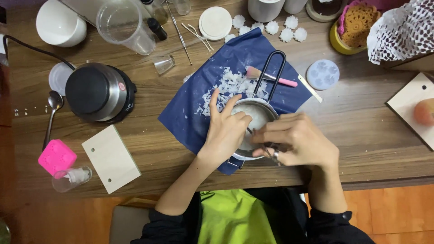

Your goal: Stirring and scraping white wax in a small metal pot using a thin metal tool on a workshop table.

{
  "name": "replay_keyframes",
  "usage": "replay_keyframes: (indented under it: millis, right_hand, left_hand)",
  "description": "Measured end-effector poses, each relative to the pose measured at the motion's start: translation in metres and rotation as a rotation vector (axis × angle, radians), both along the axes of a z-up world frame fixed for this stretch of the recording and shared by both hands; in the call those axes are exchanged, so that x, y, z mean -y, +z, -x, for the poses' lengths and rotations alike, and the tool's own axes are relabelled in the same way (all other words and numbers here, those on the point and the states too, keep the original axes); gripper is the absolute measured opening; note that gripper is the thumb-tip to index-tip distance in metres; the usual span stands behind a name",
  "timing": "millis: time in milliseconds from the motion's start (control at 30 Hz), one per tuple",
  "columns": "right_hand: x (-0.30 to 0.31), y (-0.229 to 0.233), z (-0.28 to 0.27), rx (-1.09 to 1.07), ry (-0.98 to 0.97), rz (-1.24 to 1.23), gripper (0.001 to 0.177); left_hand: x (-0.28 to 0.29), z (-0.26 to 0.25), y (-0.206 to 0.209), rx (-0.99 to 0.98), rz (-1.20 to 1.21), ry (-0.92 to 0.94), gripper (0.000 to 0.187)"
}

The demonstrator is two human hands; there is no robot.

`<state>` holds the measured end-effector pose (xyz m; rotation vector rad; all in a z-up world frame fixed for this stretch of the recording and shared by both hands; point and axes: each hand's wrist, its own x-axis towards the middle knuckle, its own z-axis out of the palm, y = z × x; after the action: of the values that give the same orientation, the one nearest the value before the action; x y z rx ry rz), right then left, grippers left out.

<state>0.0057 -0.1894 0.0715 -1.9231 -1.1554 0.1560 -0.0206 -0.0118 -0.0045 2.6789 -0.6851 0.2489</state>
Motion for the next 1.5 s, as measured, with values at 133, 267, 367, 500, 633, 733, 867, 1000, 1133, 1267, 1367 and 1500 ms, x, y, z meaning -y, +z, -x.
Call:
replay_keyframes:
  millis: [133,267,367,500,633,733,867,1000,1133,1267,1367,1500]
  right_hand:
    - [0.018,0.004,-0.004,-0.118,0.048,0.067,0.025]
    - [0.028,0.003,-0.007,-0.183,-0.207,0.100,0.017]
    - [0.036,-0.009,-0.006,-0.104,-0.367,-0.020,0.014]
    - [0.037,-0.013,-0.005,0.014,-0.534,-0.293,0.024]
    - [0.039,-0.024,-0.007,0.017,-0.603,-0.379,0.030]
    - [0.039,-0.029,-0.008,0.018,-0.605,-0.414,0.034]
    - [0.039,-0.031,-0.009,0.016,-0.604,-0.440,0.034]
    - [0.037,-0.033,-0.010,0.015,-0.609,-0.445,0.033]
    - [0.033,-0.035,-0.008,-0.011,-0.622,-0.427,0.034]
    - [0.032,-0.036,-0.009,0.007,-0.621,-0.415,0.034]
    - [0.030,-0.036,-0.008,0.004,-0.623,-0.401,0.037]
    - [0.024,-0.034,-0.007,0.011,-0.594,-0.377,0.037]
  left_hand:
    - [0.000,0.000,-0.001,0.025,-0.024,-0.003,0.011]
    - [-0.001,-0.001,-0.003,0.019,-0.013,-0.022,0.016]
    - [-0.003,0.000,0.007,0.001,-0.070,-0.032,0.014]
    - [-0.002,0.000,0.011,-0.037,-0.168,-0.045,0.017]
    - [-0.004,0.001,0.017,-0.014,-0.154,-0.086,0.022]
    - [-0.004,0.000,0.018,-0.040,-0.207,-0.085,0.014]
    - [-0.003,-0.002,0.019,-0.044,-0.232,-0.084,0.007]
    - [-0.004,-0.003,0.016,-0.027,-0.192,-0.093,0.009]
    - [-0.005,-0.003,0.017,-0.089,-0.140,-0.111,0.007]
    - [-0.006,-0.004,0.017,-0.010,-0.060,-0.092,0.008]
    - [-0.012,-0.007,0.028,-0.089,0.012,-0.065,0.007]
    - [-0.041,-0.012,0.039,-0.069,0.215,-0.017,0.003]
